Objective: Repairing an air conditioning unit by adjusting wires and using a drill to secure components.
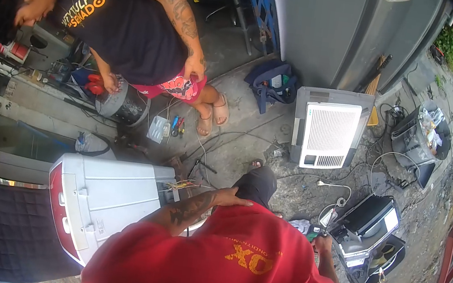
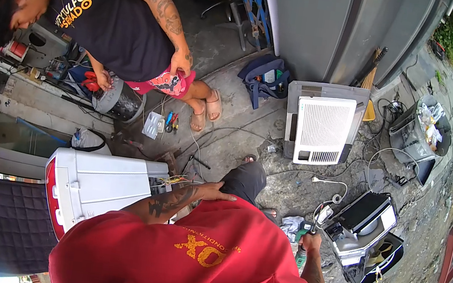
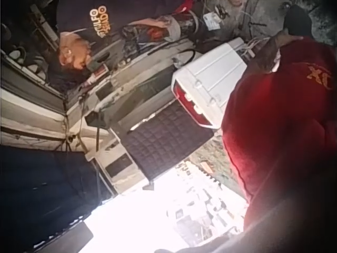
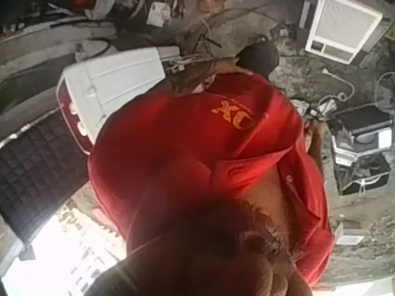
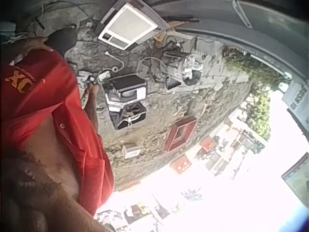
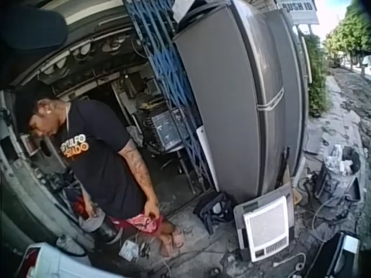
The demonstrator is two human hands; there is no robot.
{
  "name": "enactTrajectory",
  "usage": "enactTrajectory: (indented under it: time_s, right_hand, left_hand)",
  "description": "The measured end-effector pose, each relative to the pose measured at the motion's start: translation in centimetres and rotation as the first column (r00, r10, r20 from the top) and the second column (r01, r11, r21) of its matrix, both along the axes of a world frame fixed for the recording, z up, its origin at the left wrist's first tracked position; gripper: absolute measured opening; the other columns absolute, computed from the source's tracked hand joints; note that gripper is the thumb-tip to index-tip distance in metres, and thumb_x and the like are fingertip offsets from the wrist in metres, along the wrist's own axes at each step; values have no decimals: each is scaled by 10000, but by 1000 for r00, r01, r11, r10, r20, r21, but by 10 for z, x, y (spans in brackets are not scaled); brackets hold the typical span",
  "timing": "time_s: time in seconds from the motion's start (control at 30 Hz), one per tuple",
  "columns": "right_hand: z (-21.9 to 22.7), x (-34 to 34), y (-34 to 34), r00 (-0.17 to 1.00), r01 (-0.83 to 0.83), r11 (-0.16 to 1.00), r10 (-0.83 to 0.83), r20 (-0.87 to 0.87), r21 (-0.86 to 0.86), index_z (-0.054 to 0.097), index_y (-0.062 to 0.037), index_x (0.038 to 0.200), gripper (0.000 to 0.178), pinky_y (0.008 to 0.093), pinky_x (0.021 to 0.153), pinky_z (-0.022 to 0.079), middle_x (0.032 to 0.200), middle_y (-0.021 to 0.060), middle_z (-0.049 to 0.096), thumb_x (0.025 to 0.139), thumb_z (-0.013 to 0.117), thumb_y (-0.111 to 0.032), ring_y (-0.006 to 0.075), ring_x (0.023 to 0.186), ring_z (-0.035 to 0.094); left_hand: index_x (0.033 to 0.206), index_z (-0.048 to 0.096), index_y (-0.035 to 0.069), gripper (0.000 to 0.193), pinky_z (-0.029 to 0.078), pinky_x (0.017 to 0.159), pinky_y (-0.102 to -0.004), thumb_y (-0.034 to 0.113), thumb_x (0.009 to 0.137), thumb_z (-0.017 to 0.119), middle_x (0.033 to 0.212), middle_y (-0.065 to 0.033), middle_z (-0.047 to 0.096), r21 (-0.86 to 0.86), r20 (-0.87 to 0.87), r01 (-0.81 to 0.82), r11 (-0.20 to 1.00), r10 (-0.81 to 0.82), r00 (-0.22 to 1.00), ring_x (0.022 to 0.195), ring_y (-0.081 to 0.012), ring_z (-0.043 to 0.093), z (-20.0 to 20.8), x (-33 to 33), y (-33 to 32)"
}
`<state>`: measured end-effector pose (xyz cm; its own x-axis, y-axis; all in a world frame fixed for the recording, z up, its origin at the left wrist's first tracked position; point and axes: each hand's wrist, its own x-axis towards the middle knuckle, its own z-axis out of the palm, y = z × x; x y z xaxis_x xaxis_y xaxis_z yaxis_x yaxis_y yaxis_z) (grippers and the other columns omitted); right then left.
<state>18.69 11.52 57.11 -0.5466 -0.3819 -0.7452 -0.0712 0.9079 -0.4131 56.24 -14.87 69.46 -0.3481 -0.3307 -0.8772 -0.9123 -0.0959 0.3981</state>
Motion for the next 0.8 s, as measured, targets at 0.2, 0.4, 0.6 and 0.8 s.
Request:
enactTrajectory:
  time_s: [0.2,0.4,0.6,0.8]
  right_hand:
    - [46,26,-91,977,-212,972,213,5,98,687,5,596,133,356,582,526,581,131,662,657,593,-67,240,554,670]
    - [71,72,-176,931,-353,924,362,-40,148,713,-1,668,139,365,614,538,643,149,685,666,604,-87,250,621,692]
    - [81,98,-250,925,-343,910,370,-86,232,726,-5,713,138,372,632,543,685,166,698,664,645,-105,260,673,708]
    - [120,136,-363,928,-331,927,353,-116,175,721,19,728,134,366,632,563,680,166,700,671,660,-86,248,655,719]
  left_hand:
    - [1422,358,-103,993,362,1106,-411,623,788,597,1453,-338,365,-62,79,173,983,-168,983,1356,-383,409,-11,29,-49]
    - [1368,534,73,703,380,1086,-412,508,823,619,1400,-261,474,-303,-199,-11,953,-52,979,1307,-372,462,-31,78,-115]
    - [1222,622,29,615,469,967,-403,497,824,657,1145,-226,655,-192,-193,-15,981,-23,981,1114,-358,612,-27,134,-210]
    - [1119,661,33,486,498,872,-392,446,864,643,1057,-199,680,-274,-260,-156,949,83,962,1021,-336,649,26,159,-273]
